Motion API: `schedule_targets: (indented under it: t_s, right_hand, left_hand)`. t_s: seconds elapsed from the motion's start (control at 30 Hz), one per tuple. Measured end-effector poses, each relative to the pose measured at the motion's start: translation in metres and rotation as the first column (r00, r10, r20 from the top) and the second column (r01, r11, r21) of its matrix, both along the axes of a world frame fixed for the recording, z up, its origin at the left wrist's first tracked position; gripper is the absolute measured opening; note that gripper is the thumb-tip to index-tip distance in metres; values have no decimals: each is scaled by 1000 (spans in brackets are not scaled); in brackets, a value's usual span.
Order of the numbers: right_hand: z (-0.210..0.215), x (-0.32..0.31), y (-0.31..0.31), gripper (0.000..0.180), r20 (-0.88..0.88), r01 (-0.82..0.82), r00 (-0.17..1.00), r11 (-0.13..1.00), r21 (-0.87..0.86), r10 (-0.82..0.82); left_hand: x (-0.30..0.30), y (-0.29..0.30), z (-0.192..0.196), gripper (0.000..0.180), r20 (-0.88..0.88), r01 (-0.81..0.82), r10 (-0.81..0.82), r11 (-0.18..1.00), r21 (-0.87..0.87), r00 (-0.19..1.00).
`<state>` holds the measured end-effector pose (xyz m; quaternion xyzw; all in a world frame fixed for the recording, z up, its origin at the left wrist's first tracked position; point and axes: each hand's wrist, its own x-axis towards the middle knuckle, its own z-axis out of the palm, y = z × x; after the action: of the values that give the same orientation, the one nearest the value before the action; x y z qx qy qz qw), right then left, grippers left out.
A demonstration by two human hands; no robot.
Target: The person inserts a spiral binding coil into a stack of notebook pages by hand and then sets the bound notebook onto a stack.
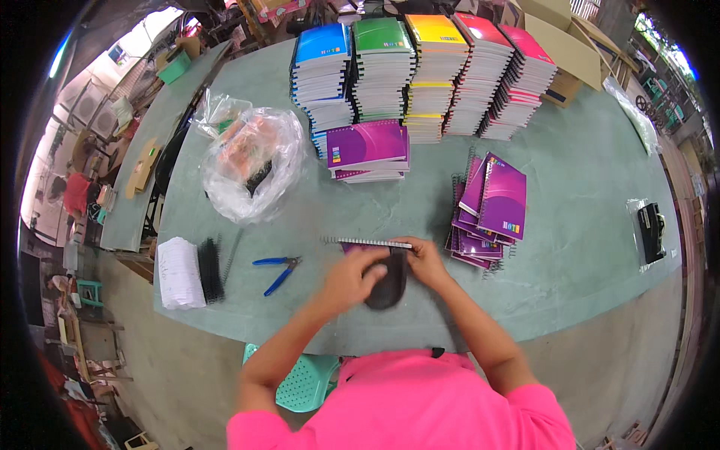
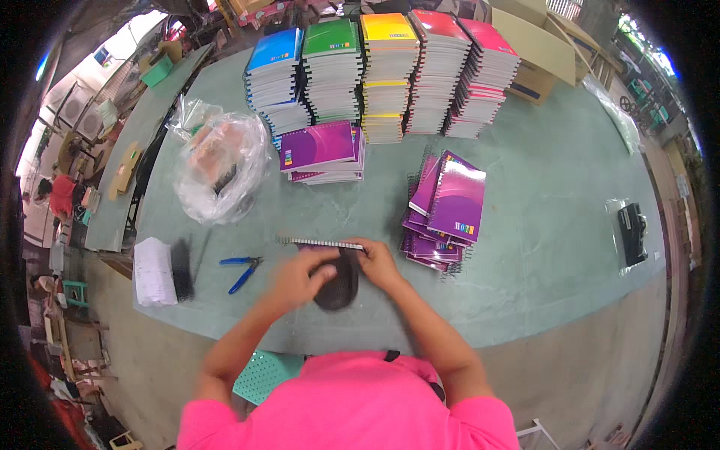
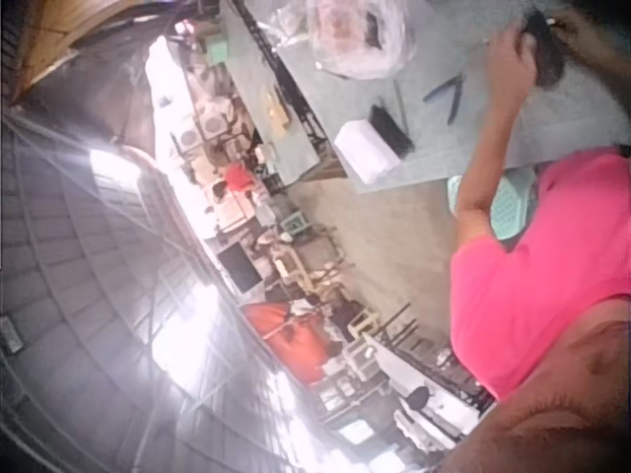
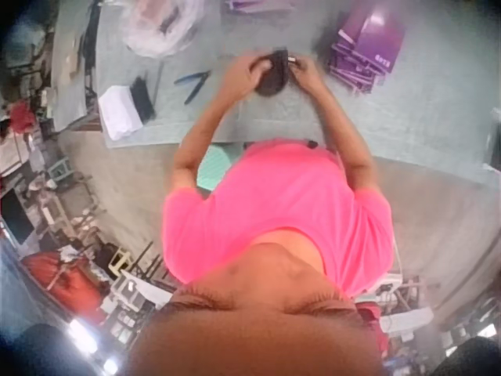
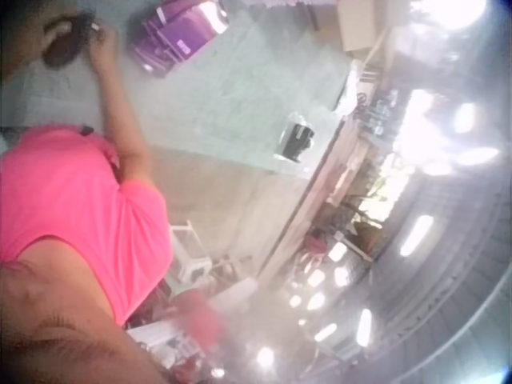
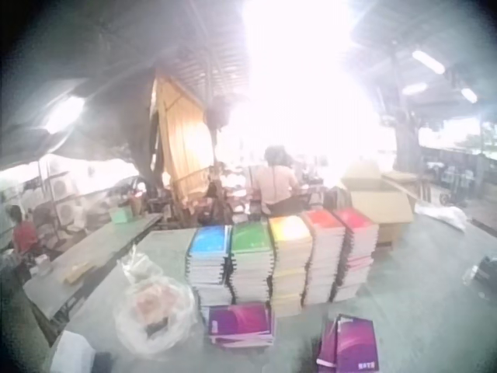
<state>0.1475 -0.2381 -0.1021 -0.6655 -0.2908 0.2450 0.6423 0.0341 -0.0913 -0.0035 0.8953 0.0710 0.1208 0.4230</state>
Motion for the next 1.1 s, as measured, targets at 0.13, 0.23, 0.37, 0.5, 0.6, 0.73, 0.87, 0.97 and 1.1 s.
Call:
schedule_targets:
  t_s: [0.13,0.23,0.37,0.5,0.6,0.73,0.87,0.97,1.1]
  right_hand:
    - [27,-5,3,22,-114,-58,992,997,-60,51]
    - [14,-6,5,19,-175,-11,984,997,76,24]
    - [23,-11,7,17,-109,-3,994,976,216,27]
    - [8,-11,-1,18,-81,36,996,999,29,-34]
    - [0,-10,-6,19,85,49,996,994,-95,-41]
    - [21,-17,-7,18,189,35,982,980,-195,2]
    - [28,-14,-9,17,379,59,924,969,-240,38]
    - [29,-12,-8,17,397,53,917,972,-227,42]
    - [32,-14,-7,16,373,69,927,960,-272,39]
  left_hand:
    - [-37,-10,-33,34,-309,221,-203,975,26,929]
    - [-22,-11,-14,31,-82,134,-117,954,267,990]
    - [9,0,-10,26,113,1,-84,808,589,990]
    - [18,4,-9,20,-88,131,-98,812,568,991]
    - [23,-3,-8,17,-22,69,-67,869,490,998]
    - [23,1,-17,19,-33,154,-163,821,550,986]
    - [26,0,-14,19,-65,230,-229,837,496,971]
    - [24,1,-20,19,-55,228,-228,862,453,972]
    - [27,2,-18,21,-31,272,-275,916,295,961]
